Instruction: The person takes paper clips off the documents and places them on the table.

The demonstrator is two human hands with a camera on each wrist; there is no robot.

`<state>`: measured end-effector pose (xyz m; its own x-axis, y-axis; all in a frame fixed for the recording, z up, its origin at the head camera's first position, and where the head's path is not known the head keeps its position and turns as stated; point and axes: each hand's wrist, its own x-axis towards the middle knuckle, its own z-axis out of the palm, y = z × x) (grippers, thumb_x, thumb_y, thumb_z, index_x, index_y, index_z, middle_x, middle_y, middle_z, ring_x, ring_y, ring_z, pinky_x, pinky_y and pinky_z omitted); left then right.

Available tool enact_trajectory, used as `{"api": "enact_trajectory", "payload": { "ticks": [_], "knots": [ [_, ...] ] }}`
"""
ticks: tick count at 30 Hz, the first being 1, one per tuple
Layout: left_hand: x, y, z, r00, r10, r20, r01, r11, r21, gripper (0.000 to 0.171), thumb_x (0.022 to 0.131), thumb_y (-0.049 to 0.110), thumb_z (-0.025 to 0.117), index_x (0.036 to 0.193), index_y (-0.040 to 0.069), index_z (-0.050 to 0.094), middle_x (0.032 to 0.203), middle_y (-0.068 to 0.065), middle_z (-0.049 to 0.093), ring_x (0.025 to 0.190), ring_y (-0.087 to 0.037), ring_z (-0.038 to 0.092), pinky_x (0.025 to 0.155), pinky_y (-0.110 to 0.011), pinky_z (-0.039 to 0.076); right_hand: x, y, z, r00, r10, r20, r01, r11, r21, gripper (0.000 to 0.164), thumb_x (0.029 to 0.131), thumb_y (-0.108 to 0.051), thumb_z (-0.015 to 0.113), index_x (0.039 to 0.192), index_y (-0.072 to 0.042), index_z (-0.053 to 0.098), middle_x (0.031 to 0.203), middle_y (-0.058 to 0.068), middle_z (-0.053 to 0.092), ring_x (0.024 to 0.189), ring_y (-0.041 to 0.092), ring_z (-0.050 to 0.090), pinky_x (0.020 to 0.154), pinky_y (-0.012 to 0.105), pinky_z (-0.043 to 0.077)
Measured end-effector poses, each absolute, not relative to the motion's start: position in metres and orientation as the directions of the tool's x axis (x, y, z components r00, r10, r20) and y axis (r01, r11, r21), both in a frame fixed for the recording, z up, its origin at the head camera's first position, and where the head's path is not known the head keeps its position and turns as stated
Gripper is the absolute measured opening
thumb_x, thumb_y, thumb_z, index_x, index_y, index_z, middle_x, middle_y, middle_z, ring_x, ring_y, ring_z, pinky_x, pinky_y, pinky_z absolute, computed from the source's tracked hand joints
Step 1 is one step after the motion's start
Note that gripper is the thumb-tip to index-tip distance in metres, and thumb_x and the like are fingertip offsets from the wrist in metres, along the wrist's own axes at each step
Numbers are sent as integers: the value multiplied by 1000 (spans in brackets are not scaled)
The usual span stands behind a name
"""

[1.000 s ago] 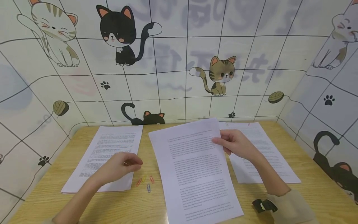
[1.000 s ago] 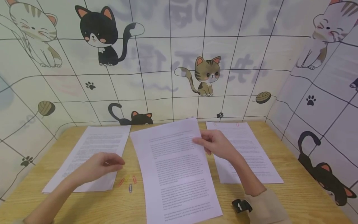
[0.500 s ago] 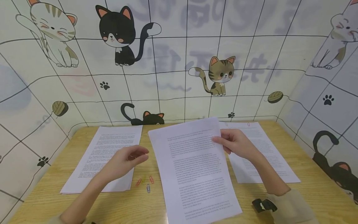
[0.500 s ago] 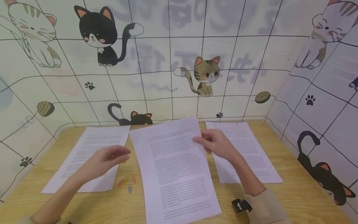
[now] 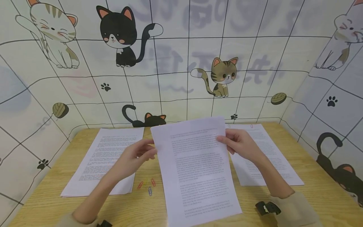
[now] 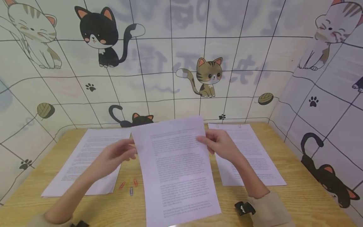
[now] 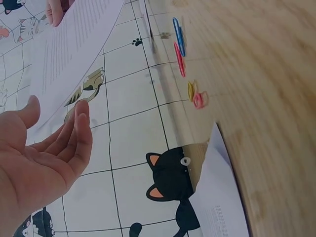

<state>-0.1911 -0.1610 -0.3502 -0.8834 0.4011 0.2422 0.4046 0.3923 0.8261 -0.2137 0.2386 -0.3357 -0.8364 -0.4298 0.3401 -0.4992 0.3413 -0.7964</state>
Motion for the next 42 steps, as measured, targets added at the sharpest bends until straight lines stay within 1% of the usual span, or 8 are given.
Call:
{"api": "enact_trajectory", "payload": {
  "ticks": [5, 11, 22, 27, 31, 36, 39, 42],
  "knots": [
    [-194, -153, -351, -879, 402, 255, 419, 398, 816, 37, 99, 22, 67, 127, -2, 60, 90, -4, 71, 78, -17, 67, 70, -30, 55, -213, 239, -336, -838, -409, 362, -506, 331, -797, 15, 101, -6, 61, 112, -2, 70, 54, 5, 48, 44, 14, 39, 37, 29, 23],
    [-200, -144, -349, -865, 408, 291, 456, 399, 796, 16, 99, 24, 68, 105, 9, 69, 77, -1, 66, 68, -16, 62, 54, -26, 45, -212, 238, -335, -837, -395, 380, -509, 304, -806, 21, 101, -5, 61, 120, -1, 69, 54, 6, 48, 44, 15, 39, 37, 31, 23],
    [-202, -133, -344, -874, 378, 306, 450, 391, 803, 16, 99, 22, 67, 90, 10, 68, 71, -5, 62, 66, -18, 56, 59, -26, 43, -216, 241, -336, -848, -392, 356, -489, 319, -812, 23, 100, -6, 62, 122, -1, 67, 64, 6, 59, 45, 20, 42, 37, 31, 25],
    [-203, -130, -345, -877, 366, 311, 450, 396, 800, 15, 99, 21, 67, 90, 10, 67, 72, -7, 62, 68, -22, 58, 61, -26, 45, -217, 242, -336, -852, -389, 349, -482, 327, -813, 24, 99, -4, 63, 122, 1, 67, 68, 8, 60, 46, 15, 43, 38, 30, 26],
    [-204, -128, -346, -877, 358, 319, 452, 395, 800, 11, 98, 20, 69, 96, 10, 70, 74, -3, 63, 69, -26, 60, 61, -26, 47, -217, 242, -337, -856, -377, 354, -483, 337, -808, 24, 99, -4, 63, 122, 0, 67, 68, 12, 60, 46, 15, 43, 38, 30, 26],
    [-205, -126, -345, -878, 340, 336, 456, 387, 801, 8, 97, 16, 71, 101, 9, 71, 75, 0, 64, 67, -19, 60, 59, -26, 48, -216, 242, -336, -857, -356, 373, -489, 332, -807, 22, 100, -5, 63, 121, 0, 67, 64, 16, 56, 45, 18, 42, 38, 30, 26],
    [-206, -124, -343, -876, 328, 352, 465, 389, 795, 7, 95, 12, 71, 101, 8, 72, 75, 0, 65, 65, -17, 60, 59, -25, 50, -216, 242, -336, -862, -342, 375, -483, 330, -811, 21, 99, -6, 63, 119, 1, 68, 62, 12, 56, 44, 22, 41, 38, 30, 26],
    [-209, -123, -342, -881, 307, 360, 462, 397, 793, 4, 95, 9, 72, 96, 6, 72, 72, -2, 65, 63, -21, 60, 56, -25, 48, -216, 242, -336, -868, -340, 362, -471, 331, -817, 21, 100, -7, 63, 119, 0, 67, 60, 10, 54, 45, 21, 42, 38, 30, 27]
  ]
}}
